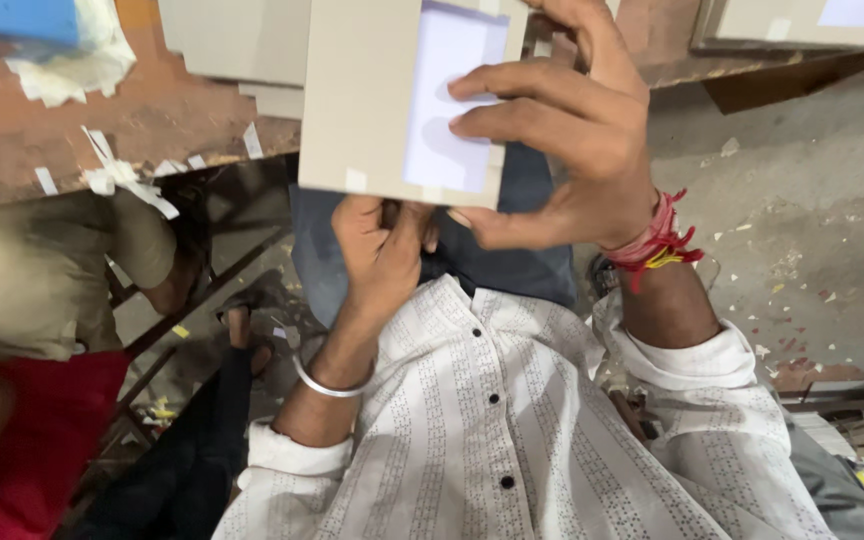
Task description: The person assembles small cardboard frames by applying adhesive tape to the edges of cutouts and pressing them together. They handle multiple frames one at a time, aligning pieces and securing them with tape before stacking the finished units on the table.
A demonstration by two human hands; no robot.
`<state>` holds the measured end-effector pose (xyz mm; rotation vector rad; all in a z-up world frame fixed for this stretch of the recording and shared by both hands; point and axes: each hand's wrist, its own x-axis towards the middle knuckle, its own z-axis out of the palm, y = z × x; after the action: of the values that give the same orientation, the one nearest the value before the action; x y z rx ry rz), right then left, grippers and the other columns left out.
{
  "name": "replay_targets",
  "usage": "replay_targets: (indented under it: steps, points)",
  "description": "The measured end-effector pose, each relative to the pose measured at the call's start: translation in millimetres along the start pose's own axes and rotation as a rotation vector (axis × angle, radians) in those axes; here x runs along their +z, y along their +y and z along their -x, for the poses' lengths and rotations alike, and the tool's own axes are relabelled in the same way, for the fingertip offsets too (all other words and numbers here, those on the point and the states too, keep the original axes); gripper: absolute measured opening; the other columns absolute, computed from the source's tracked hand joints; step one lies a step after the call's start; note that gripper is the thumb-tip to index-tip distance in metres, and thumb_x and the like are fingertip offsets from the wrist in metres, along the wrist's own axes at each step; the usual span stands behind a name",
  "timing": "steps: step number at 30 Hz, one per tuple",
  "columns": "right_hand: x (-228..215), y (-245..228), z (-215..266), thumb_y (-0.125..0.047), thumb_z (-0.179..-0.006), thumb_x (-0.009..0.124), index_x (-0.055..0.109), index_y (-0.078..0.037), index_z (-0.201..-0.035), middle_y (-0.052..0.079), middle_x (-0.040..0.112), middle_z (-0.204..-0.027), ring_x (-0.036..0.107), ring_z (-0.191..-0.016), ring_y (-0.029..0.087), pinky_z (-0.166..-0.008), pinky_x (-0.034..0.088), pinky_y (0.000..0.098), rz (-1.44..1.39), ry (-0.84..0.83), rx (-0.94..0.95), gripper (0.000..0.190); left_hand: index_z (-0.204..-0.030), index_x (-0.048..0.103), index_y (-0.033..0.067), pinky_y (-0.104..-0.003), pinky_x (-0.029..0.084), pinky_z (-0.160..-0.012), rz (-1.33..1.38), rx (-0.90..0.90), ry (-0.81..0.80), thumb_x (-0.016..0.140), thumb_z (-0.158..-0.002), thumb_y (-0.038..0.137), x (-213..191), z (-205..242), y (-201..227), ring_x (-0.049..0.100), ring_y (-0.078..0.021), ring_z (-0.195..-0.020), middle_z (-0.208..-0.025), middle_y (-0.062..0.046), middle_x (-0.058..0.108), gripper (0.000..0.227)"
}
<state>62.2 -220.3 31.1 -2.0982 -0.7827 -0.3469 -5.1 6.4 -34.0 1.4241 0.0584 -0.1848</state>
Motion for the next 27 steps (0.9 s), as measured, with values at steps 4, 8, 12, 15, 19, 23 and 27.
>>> replay_targets:
  steps: [4,8,12,15,19,23,27]
  points:
    - [12,-5,4,-0.033,-0.065,0.090,0.077,-0.005,-0.097,0.011,0.073,-0.113,0.059,-0.122,0.042,-0.111,0.042,0.0616,-0.225,0.012,0.032,0.045,-0.115,0.064,-0.0063,-0.029,0.056,-0.077,-0.310,0.172,-0.034,0.068,-0.100,-0.003,-16,12,8,0.066,-0.0156,-0.087,-0.099,-0.012,0.070,0.016]
    - [20,-16,1,-0.035,-0.070,0.089,0.079,-0.007,-0.102,0.010,0.074,-0.119,0.050,-0.136,0.047,-0.119,0.040,0.0610,-0.213,0.025,0.022,0.043,-0.114,0.061,-0.0105,-0.033,0.057,-0.082,-0.479,0.274,0.083,0.067,-0.086,-0.012,-21,6,12,0.068,-0.0185,-0.095,-0.105,-0.018,0.069,0.029]
    - [16,-20,9,-0.034,-0.076,0.094,0.080,-0.005,-0.100,0.011,0.075,-0.117,0.047,-0.134,0.050,-0.114,0.037,0.0633,-0.034,0.081,0.067,0.040,-0.103,0.067,-0.0048,-0.029,0.055,-0.068,-0.022,-0.038,0.040,0.064,-0.104,-0.002,-12,13,18,0.067,-0.0106,-0.073,-0.091,-0.012,0.070,0.004]
    - [25,-18,13,-0.035,-0.078,0.095,0.081,-0.010,-0.100,0.007,0.075,-0.117,0.043,-0.135,0.050,-0.113,0.036,0.0640,0.092,0.134,0.030,0.037,-0.109,0.065,-0.0020,-0.026,0.054,-0.068,0.142,0.030,0.040,0.058,-0.107,0.012,-2,24,29,0.062,-0.0089,-0.075,-0.100,-0.008,0.070,0.016]
    - [52,-36,29,-0.037,-0.087,0.095,0.082,-0.017,-0.103,0.001,0.073,-0.123,0.031,-0.142,0.049,-0.117,0.030,0.0679,0.201,0.139,0.009,0.029,-0.105,0.064,-0.0016,-0.023,0.046,-0.062,0.026,0.038,0.195,0.063,-0.104,0.017,2,24,24,0.055,-0.0083,-0.069,-0.090,-0.003,0.065,0.019]
    - [78,-62,33,-0.026,-0.085,0.087,0.083,-0.025,-0.099,-0.007,0.071,-0.123,0.026,-0.147,0.043,-0.121,0.038,0.0629,0.204,0.287,-0.024,0.015,-0.103,0.064,0.0011,-0.022,0.040,-0.058,0.206,-0.038,0.313,0.062,-0.099,0.019,-3,-4,20,0.051,-0.0069,-0.066,-0.085,0.000,0.062,0.018]
    - [82,-75,47,-0.025,-0.091,0.086,0.084,-0.027,-0.105,-0.006,0.070,-0.126,0.026,-0.147,0.035,-0.123,0.031,0.0626,0.189,0.247,-0.077,0.015,-0.096,0.062,-0.0015,-0.023,0.039,-0.062,-0.060,0.158,0.246,0.060,-0.108,0.015,-11,-30,27,0.049,-0.0074,-0.069,-0.078,0.001,0.056,0.021]
